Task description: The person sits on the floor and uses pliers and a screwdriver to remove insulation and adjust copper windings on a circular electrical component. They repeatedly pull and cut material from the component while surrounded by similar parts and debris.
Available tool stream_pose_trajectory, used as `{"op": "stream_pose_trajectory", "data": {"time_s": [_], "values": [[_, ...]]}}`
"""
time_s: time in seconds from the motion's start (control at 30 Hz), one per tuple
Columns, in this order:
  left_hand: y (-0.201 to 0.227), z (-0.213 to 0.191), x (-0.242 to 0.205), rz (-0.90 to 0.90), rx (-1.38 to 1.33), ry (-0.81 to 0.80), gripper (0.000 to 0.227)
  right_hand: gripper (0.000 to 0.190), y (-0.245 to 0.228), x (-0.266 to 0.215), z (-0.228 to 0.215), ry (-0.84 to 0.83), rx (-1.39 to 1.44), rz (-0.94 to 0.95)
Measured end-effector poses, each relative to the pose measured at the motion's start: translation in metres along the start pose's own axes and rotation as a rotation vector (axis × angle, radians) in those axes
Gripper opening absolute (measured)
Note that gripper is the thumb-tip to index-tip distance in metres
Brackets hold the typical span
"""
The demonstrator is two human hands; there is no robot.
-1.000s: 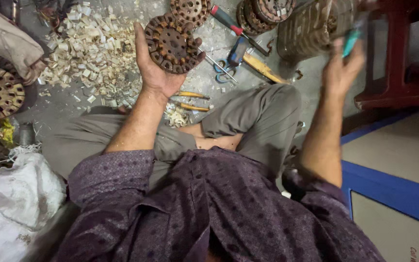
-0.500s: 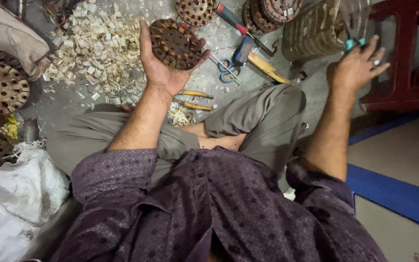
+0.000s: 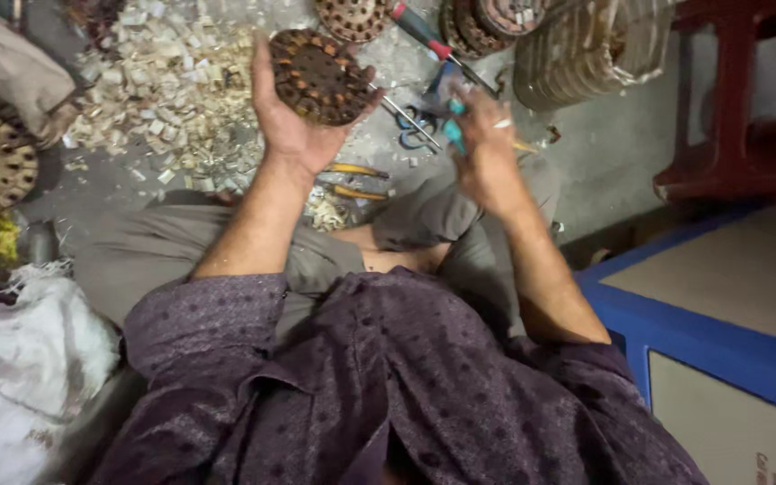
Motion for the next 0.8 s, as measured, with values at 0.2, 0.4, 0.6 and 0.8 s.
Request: {"op": "stream_pose_trajectory", "data": {"time_s": [0.2,0.4,0.6,0.8], "values": [[0.001,0.008,-0.001,0.01,0.006,-0.077,0.088,0.051,-0.069,0.006,0.004,-0.156,0.082,-0.105],[0.007,0.013,0.0,-0.001,-0.018,-0.079,0.087,0.048,-0.078,0.008,0.001,-0.114,0.109,-0.124],[0.006,0.011,0.0,-0.001,0.003,-0.038,0.087,0.049,-0.076,0.002,-0.004,-0.119,0.086,-0.104],[0.005,0.01,0.001,-0.006,-0.006,-0.033,0.088,0.048,-0.078,-0.004,-0.009,-0.125,0.105,-0.093]]}}
Point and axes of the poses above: each hand's wrist, its own x-axis towards the middle knuckle, its own z-axis out of the palm, y = z × x, the point moved 6 cm from there along x, towards the middle knuckle, and after that the axes turned 8 degrees about z, right-handed, at the moved point
